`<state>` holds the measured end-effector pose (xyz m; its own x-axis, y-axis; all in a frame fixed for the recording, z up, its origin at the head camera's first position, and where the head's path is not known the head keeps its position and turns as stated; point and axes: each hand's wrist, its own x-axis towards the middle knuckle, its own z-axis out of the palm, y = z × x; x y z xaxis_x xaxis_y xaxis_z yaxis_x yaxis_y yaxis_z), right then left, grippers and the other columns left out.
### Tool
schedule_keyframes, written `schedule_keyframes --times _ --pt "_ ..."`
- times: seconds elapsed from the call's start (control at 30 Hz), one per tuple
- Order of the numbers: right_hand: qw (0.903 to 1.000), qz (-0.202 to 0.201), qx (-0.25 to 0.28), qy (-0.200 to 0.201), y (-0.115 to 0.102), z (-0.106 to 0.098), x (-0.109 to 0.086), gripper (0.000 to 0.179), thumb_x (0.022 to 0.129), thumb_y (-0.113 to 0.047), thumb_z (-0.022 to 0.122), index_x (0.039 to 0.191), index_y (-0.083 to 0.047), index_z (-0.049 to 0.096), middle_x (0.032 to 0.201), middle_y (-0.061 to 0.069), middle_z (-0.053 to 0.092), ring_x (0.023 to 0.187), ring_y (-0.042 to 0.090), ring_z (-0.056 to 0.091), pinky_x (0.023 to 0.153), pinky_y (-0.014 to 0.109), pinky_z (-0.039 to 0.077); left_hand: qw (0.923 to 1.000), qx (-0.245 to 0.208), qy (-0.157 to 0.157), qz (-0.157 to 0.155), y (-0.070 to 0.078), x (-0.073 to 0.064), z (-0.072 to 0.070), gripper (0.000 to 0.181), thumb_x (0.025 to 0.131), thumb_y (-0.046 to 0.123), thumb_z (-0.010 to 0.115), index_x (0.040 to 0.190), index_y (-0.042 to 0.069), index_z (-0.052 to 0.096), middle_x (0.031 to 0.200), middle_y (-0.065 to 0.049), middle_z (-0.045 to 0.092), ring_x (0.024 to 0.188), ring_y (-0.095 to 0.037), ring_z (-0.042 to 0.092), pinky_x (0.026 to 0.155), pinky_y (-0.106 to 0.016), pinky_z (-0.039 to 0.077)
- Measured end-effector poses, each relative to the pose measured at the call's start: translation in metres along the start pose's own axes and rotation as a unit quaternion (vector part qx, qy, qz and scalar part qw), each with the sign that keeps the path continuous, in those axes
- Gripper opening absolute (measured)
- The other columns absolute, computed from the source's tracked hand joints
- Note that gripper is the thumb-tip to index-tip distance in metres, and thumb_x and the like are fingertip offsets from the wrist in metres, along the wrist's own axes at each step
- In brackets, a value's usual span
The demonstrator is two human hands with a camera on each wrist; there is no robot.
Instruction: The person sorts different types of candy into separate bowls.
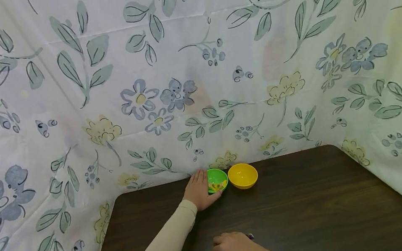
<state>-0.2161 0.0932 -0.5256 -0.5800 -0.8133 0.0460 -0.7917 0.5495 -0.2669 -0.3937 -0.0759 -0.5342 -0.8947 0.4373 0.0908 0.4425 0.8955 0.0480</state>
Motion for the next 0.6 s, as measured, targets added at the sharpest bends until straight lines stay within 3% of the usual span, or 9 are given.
schedule_keyframes --times 0.27,0.6 --pt "0.9999 0.006 0.015 0.005 -0.001 -0.005 -0.003 0.032 0.091 -0.047 0.081 0.114 -0.025 0.078 0.101 -0.018 0.065 0.083 -0.006 0.054 0.072 0.017 0.051 1.0 0.003 -0.006 -0.002 0.001 -0.003 -0.003 0.108 0.098 0.082 0.036 0.167 -0.001 0.028 0.173 -0.019 0.031 0.164 -0.032 0.026 0.134 -0.047 0.022" --pt "0.997 0.014 0.042 0.064 0.008 -0.007 -0.013 0.013 0.091 -0.039 0.078 0.1 -0.031 0.075 0.094 -0.02 0.06 0.075 -0.009 0.047 0.062 0.012 0.042 1.0 0.005 -0.006 -0.004 0.004 -0.004 -0.006 0.107 0.098 0.081 0.037 0.166 -0.002 0.028 0.173 -0.02 0.031 0.164 -0.032 0.026 0.134 -0.047 0.022"
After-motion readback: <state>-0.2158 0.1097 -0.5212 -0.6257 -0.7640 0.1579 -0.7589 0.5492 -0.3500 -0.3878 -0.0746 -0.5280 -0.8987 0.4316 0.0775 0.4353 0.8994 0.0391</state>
